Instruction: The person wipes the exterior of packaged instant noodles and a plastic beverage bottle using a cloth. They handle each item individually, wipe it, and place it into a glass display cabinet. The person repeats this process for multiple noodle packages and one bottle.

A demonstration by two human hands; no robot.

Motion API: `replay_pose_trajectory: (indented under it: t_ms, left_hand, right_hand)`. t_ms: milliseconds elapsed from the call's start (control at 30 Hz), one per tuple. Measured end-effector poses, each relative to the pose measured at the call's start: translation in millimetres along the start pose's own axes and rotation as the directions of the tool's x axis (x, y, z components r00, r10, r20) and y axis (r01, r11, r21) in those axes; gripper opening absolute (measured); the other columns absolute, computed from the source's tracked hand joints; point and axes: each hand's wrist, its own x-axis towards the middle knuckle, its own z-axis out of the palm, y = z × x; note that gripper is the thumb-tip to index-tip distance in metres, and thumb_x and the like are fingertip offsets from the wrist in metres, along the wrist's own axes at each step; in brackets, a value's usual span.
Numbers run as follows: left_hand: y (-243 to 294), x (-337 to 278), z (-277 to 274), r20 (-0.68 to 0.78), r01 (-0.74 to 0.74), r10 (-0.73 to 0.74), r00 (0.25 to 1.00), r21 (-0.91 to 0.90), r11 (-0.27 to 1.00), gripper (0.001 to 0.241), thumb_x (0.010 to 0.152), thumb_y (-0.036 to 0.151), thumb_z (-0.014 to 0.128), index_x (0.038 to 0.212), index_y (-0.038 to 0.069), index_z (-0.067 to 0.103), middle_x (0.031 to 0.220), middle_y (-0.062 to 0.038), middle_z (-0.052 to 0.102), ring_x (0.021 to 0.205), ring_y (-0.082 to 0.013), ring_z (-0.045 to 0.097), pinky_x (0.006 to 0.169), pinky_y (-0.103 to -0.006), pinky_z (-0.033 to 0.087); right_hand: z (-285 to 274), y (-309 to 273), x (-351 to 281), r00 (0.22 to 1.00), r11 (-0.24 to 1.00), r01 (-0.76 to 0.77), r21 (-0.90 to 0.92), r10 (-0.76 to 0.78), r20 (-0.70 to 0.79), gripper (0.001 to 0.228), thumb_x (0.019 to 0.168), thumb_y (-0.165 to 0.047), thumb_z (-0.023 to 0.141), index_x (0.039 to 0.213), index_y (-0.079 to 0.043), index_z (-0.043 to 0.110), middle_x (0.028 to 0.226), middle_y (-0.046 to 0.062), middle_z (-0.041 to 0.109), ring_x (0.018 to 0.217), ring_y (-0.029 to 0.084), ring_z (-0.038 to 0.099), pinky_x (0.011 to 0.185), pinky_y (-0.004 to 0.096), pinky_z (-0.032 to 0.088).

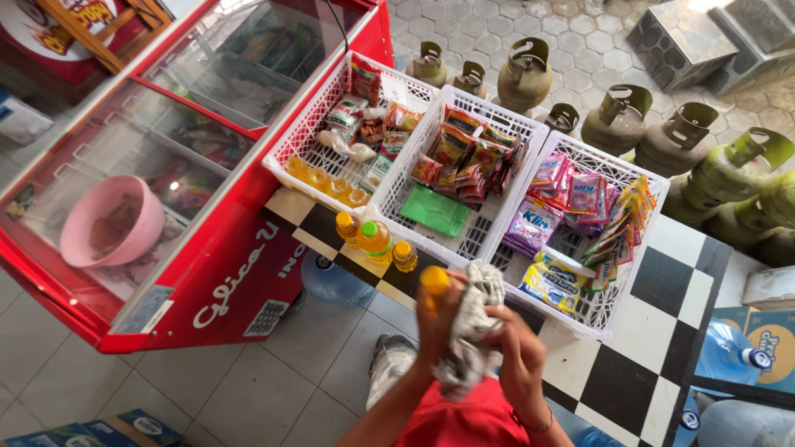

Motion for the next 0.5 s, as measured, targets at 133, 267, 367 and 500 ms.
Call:
replay_pose_trajectory:
  t_ms: [133,267,367,500]
  left_hand:
    - [-3,-19,21,0.111,-0.036,0.027,0.993,0.081,0.996,0.038,0.099,0.023,0.065,0.13,0.004,0.055,0.118,-0.005,0.064,0.106,-0.0129,0.062,0.09,-0.0269,0.053]
    - [22,-14,30,0.101,0.016,-0.014,0.995,-0.017,1.0,0.037,0.1,0.028,0.064,0.128,0.005,0.059,0.117,-0.006,0.064,0.105,-0.014,0.061,0.091,-0.0309,0.051]
    - [42,-5,30,0.228,-0.232,0.222,0.948,0.02,0.972,0.035,0.108,0.033,0.066,0.12,0.0,0.06,0.118,-0.011,0.065,0.12,-0.0199,0.062,0.111,-0.0377,0.048]
    - [61,-4,33,0.465,-0.172,0.184,0.866,-0.07,0.983,0.038,0.106,0.038,0.065,0.117,0.001,0.062,0.111,-0.011,0.068,0.109,-0.0206,0.064,0.109,-0.0379,0.048]
  right_hand:
    - [14,-9,11,0.915,0.905,0.342,-0.253,-0.381,-0.128,0.058,0.091,-0.011,0.074,0.139,0.001,0.044,0.142,0.022,0.056,0.129,0.03,0.052,0.112,0.04,0.043]
    - [2,-11,7,0.862,0.729,0.492,-0.476,-0.484,0.15,0.083,0.077,-0.006,0.073,0.151,0.001,0.037,0.154,0.021,0.044,0.146,0.033,0.043,0.119,0.04,0.034]
    - [-28,28,8,0.944,0.937,0.291,-0.193,-0.249,0.217,0.082,0.077,-0.007,0.074,0.151,0.0,0.039,0.15,0.018,0.049,0.14,0.03,0.047,0.115,0.04,0.038]
    - [-82,117,26,0.967,0.962,0.061,-0.268,0.01,0.256,0.071,0.088,-0.008,0.071,0.153,-0.005,0.043,0.148,0.013,0.054,0.134,0.024,0.052,0.111,0.037,0.045]
